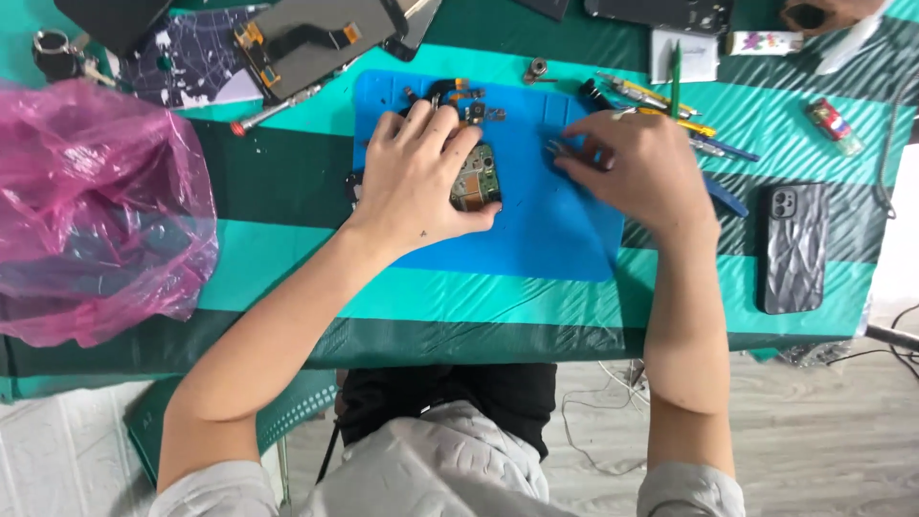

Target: Repairing a mobile phone by assembling the motherboard and connecting internal ribbon cables.

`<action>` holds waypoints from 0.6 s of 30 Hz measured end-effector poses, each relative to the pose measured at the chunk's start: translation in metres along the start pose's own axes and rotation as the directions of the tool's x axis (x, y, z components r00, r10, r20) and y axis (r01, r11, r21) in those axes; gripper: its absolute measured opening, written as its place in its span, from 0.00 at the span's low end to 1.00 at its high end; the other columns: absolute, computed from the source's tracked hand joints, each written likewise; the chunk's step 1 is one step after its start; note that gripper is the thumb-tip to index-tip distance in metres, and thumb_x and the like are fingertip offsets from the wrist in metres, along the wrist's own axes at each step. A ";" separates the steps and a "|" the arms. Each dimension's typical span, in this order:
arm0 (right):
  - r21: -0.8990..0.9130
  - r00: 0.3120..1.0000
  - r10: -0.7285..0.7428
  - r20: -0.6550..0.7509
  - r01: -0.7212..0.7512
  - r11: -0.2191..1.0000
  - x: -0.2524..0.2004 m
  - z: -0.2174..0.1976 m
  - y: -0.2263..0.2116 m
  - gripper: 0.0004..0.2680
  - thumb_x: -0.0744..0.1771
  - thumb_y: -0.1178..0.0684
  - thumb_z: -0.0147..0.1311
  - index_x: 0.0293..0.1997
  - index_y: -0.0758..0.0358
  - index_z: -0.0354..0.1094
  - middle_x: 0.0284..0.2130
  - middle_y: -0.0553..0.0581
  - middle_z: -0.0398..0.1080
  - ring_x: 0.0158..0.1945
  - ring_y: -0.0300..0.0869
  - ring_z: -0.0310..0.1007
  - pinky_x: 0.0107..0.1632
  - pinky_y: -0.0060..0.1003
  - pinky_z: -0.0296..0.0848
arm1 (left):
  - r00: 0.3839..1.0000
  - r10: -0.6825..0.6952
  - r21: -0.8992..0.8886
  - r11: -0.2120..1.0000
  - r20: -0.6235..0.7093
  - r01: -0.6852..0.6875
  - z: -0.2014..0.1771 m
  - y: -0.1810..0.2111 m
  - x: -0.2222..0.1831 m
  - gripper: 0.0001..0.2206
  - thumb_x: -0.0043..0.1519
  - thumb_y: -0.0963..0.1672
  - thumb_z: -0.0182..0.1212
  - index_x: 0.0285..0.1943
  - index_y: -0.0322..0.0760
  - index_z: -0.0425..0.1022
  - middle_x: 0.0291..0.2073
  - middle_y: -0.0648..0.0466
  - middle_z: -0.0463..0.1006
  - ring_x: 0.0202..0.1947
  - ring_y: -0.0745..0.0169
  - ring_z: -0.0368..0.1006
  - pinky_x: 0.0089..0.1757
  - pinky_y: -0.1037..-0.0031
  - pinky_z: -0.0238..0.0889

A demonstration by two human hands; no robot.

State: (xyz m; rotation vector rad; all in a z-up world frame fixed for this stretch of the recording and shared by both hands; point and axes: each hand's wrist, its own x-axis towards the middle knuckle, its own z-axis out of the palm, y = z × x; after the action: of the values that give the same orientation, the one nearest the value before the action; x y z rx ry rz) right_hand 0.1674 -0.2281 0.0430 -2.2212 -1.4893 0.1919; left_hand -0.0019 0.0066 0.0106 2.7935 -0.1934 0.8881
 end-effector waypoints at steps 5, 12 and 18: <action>-0.156 0.995 -0.095 -0.036 0.089 0.984 -0.002 -0.003 0.005 0.10 0.68 0.52 0.76 0.51 0.61 0.81 0.34 0.52 0.79 0.36 0.43 0.77 0.39 0.40 0.72 | 0.990 0.042 -0.054 0.998 0.136 -0.035 -0.005 0.005 0.002 0.24 0.57 0.57 0.74 0.50 0.40 0.75 0.46 0.51 0.70 0.50 0.52 0.65 0.44 0.60 0.61; 0.003 0.990 -0.135 0.028 0.135 0.991 -0.003 -0.018 0.004 0.07 0.70 0.65 0.78 0.49 0.72 0.82 0.42 0.63 0.66 0.32 0.47 0.61 0.36 0.42 0.63 | 0.943 0.313 -0.390 0.887 0.113 -0.248 0.002 0.009 -0.001 0.09 0.62 0.47 0.73 0.36 0.40 0.81 0.43 0.53 0.70 0.50 0.52 0.63 0.48 0.58 0.59; -0.042 0.973 -0.094 0.209 0.105 0.994 -0.009 -0.015 0.002 0.05 0.66 0.53 0.73 0.44 0.51 0.85 0.37 0.52 0.75 0.33 0.42 0.72 0.34 0.41 0.66 | 0.951 0.285 -0.474 0.858 0.118 -0.198 0.003 0.012 -0.001 0.08 0.62 0.46 0.75 0.34 0.39 0.84 0.44 0.53 0.69 0.50 0.51 0.62 0.49 0.57 0.57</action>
State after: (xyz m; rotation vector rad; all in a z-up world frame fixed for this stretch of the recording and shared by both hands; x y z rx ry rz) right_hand 0.1710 -0.2412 0.0541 -2.2165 -1.7300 0.3644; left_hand -0.0037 -0.0056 0.0096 2.4264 -0.7039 0.5333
